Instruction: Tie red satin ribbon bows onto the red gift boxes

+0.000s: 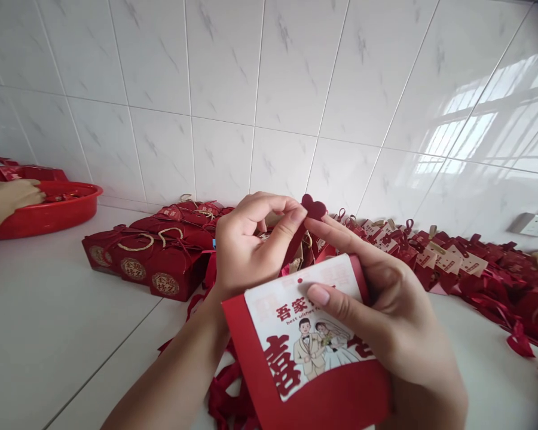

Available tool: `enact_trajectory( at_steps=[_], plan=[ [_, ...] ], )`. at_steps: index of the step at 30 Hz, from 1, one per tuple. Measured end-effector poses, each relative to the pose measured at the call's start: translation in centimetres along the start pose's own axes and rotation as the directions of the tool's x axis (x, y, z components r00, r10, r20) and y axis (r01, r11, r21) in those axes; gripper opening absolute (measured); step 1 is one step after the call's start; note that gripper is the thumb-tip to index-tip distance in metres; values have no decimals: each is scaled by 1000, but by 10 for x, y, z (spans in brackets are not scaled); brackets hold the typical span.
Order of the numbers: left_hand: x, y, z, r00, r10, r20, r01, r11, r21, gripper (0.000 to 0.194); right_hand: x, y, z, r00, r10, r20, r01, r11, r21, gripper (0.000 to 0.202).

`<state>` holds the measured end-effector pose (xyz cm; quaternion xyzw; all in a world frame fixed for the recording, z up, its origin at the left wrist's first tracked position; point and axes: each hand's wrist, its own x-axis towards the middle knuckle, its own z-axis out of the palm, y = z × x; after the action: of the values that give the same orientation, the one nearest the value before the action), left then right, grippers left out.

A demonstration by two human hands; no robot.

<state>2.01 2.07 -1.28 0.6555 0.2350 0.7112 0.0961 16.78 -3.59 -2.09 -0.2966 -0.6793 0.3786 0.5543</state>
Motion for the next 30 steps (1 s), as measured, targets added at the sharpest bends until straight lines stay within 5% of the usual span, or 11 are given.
enact_trajectory(
  at_steps=[3,6,11,15,18,23,28,30],
  plan=[
    [1,-2,1,990,-126,61,129,990,-62,8,1,1,-1,1000,-21,6,22,1000,-20,55],
    [3,-6,3,990,-103,99,111,991,-78,7,3,4,-3,999,-38,-32,35,997,-69,56],
    [4,-14,-1,979,116,167,-121,993,16,35,4,6,-7,990,-128,-52,122,987,-105,52],
    [6,-18,-5,902,352,251,-390,913,123,44,4,8,-7,978,-208,-12,206,972,-113,54],
    [6,-21,-3,874,431,226,-473,861,188,41,4,9,-3,981,-193,5,193,978,-74,53],
    [6,-27,-4,876,470,108,-481,833,275,32,4,9,0,991,-127,50,127,992,0,53],
    [12,-27,-13,915,328,236,-373,910,181,29,5,9,-4,987,-163,5,162,980,-111,55],
    [14,-27,-17,944,263,198,-296,941,161,23,6,9,-10,980,-193,-57,183,972,-145,52]
  ],
)
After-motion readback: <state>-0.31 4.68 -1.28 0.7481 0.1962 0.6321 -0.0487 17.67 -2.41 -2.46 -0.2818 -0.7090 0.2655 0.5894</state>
